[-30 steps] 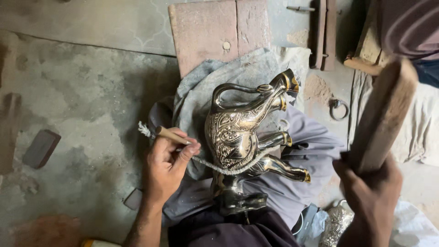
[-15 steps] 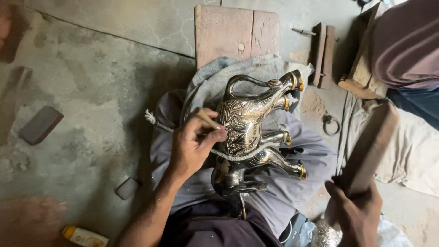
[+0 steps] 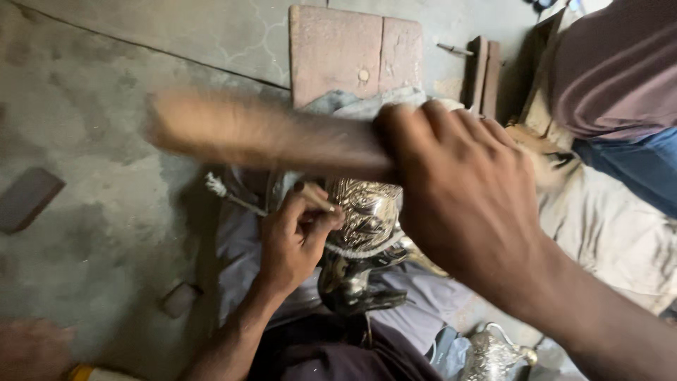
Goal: The person sits on the floor and uses a wooden mallet to repeatedly tap a small metal rod placed against an ornate silver elephant-shaped metal object. The person adjusts the rod and repositions the object several times while continuing to strike it.
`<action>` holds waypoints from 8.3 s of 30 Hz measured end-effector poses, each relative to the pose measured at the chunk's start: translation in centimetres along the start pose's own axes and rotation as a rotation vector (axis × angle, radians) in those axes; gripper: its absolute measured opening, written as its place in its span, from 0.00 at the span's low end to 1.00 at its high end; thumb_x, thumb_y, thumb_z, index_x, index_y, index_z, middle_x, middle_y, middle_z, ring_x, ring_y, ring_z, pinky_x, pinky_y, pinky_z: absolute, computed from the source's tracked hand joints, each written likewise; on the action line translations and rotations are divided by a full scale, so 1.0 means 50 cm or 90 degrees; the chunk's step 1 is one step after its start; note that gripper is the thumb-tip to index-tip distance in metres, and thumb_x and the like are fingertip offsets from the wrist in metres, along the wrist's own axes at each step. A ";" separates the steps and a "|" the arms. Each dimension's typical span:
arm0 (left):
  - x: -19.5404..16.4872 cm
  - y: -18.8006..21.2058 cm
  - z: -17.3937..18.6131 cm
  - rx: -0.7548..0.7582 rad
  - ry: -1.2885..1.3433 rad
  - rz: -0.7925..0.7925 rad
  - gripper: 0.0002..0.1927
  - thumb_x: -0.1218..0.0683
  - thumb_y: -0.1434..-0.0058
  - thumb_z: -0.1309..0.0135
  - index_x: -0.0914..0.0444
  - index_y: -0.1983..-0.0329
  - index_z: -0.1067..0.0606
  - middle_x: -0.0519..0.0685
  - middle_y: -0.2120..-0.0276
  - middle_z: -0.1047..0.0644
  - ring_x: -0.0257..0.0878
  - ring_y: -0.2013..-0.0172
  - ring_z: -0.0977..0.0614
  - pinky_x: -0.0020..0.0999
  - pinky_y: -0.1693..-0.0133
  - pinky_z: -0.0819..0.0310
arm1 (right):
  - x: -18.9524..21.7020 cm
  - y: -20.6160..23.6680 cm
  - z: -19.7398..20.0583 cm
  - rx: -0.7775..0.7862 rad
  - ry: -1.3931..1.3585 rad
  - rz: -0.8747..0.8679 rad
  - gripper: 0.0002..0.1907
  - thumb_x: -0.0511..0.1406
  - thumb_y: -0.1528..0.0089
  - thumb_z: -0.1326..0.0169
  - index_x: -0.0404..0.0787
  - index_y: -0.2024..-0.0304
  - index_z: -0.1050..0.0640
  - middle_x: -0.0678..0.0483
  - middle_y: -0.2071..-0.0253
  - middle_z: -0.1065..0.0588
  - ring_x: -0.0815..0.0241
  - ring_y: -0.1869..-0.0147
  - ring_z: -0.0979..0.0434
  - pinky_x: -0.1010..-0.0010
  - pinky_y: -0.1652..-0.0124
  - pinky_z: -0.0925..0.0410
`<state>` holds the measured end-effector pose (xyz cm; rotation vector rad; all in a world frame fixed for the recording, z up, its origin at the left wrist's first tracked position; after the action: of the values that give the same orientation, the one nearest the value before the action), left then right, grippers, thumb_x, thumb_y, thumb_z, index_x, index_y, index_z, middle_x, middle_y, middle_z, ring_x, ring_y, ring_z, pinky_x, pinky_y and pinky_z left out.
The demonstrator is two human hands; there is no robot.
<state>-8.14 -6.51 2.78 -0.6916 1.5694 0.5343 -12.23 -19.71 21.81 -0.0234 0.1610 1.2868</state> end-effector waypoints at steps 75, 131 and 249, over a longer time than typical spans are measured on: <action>0.068 0.019 0.020 0.093 -0.133 0.031 0.11 0.53 0.33 0.42 0.63 0.52 0.22 0.49 0.63 0.18 0.36 0.69 0.18 0.32 0.69 0.23 | 0.011 -0.050 -0.055 0.152 0.257 0.099 0.11 0.41 0.38 0.44 0.51 0.54 0.21 0.56 0.67 0.20 0.60 0.66 0.19 0.59 0.63 0.25; 0.061 0.045 0.024 0.068 -0.129 -0.090 0.10 0.54 0.31 0.43 0.65 0.53 0.23 0.49 0.58 0.18 0.36 0.60 0.17 0.33 0.60 0.22 | 0.045 -0.033 -0.046 0.050 0.058 0.102 0.15 0.34 0.44 0.37 0.44 0.54 0.23 0.53 0.65 0.22 0.55 0.63 0.23 0.58 0.61 0.28; -0.095 0.039 -0.269 0.368 -0.509 -0.168 0.16 0.59 0.37 0.36 0.64 0.47 0.25 0.55 0.64 0.22 0.49 0.67 0.17 0.40 0.65 0.24 | -0.298 0.464 -0.264 -0.243 -0.362 -0.227 0.25 0.29 0.50 0.41 0.36 0.48 0.26 0.42 0.58 0.26 0.41 0.54 0.24 0.54 0.54 0.33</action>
<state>-18.89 -13.88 8.92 -0.1799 0.7900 0.1036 -39.88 -28.78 12.44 -0.0120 -0.5560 0.9102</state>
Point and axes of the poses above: each hand's wrist, its own y-axis away from the middle knuckle, its own z-axis out of the back of the hand, x = y × z, the point moved 7 cm from there along -y, towards the middle knuckle
